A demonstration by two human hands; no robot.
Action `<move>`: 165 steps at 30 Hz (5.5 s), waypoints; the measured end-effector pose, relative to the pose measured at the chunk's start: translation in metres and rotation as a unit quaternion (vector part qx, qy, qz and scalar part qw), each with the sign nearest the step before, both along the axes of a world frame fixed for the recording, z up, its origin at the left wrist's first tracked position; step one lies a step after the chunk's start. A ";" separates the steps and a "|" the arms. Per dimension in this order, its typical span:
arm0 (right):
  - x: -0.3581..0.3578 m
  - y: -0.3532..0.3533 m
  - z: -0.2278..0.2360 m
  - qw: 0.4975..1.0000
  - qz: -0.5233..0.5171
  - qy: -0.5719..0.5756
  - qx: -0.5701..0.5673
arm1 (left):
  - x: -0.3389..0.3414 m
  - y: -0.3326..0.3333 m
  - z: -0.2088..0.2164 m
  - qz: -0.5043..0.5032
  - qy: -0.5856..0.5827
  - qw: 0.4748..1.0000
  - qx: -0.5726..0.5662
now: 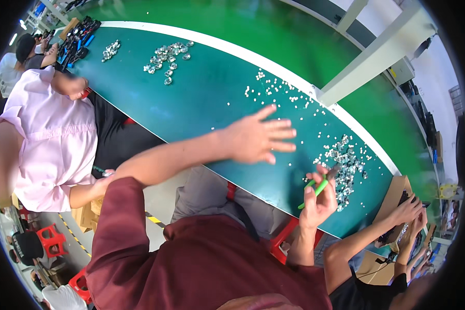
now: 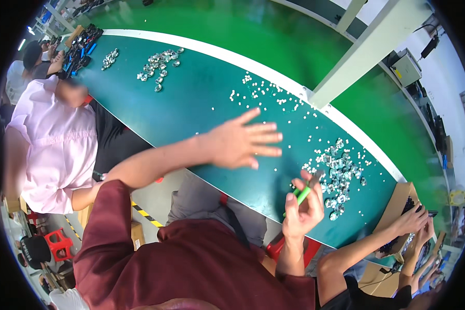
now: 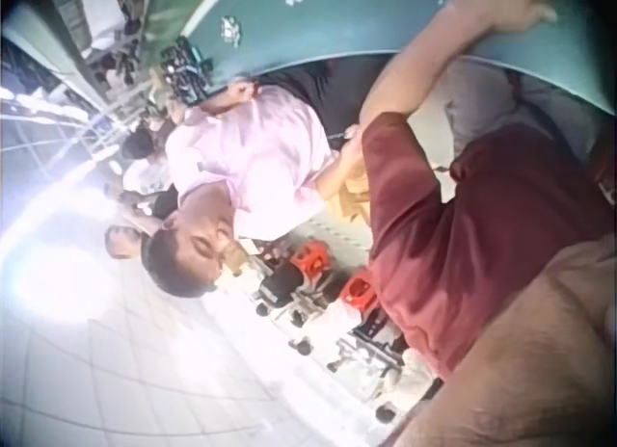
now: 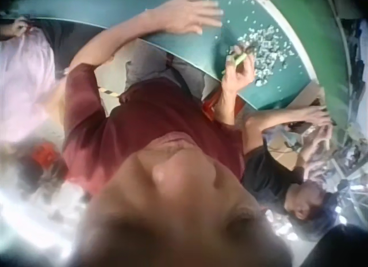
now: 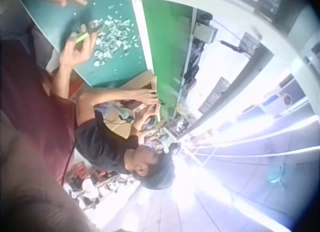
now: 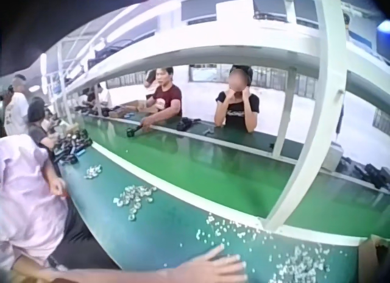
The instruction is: Trim excess leads or components using side cutters at an electronics assembly station.
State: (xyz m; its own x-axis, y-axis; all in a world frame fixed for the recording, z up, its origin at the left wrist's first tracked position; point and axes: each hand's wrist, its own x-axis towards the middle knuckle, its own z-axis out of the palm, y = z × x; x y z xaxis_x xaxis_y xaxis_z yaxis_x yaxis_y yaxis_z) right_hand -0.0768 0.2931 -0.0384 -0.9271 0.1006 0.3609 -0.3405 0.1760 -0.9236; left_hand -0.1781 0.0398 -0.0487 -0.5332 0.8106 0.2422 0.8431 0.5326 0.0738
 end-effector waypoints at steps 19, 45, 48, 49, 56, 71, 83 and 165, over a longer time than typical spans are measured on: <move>0.037 -0.010 -0.026 0.987 -0.081 0.122 0.066 | -0.104 -0.005 -0.008 0.225 -0.036 0.971 0.077; 0.034 -0.011 -0.022 0.984 -0.096 0.141 0.046 | -0.032 0.011 0.037 -0.126 -0.118 0.985 -0.006; 0.038 -0.011 -0.016 0.981 -0.099 0.139 0.087 | -0.038 0.015 0.029 -0.084 -0.096 0.992 0.001; 0.038 -0.010 -0.016 0.981 -0.104 0.138 0.085 | -0.046 0.017 0.027 -0.066 -0.084 0.994 -0.005; 0.035 -0.019 -0.011 0.985 -0.111 0.119 0.057 | -0.050 0.017 0.037 0.003 -0.082 0.997 -0.016; 0.037 -0.015 -0.013 0.969 -0.132 0.166 0.125 | -0.091 0.044 0.008 -0.133 -0.035 0.989 -0.049; 0.026 -0.022 -0.008 0.960 -0.197 0.165 0.114 | -0.148 -0.003 0.049 0.001 -0.011 0.998 0.069; 0.011 -0.046 0.025 0.997 0.053 -0.037 -0.044 | 0.117 0.038 0.032 0.096 -0.441 0.656 0.606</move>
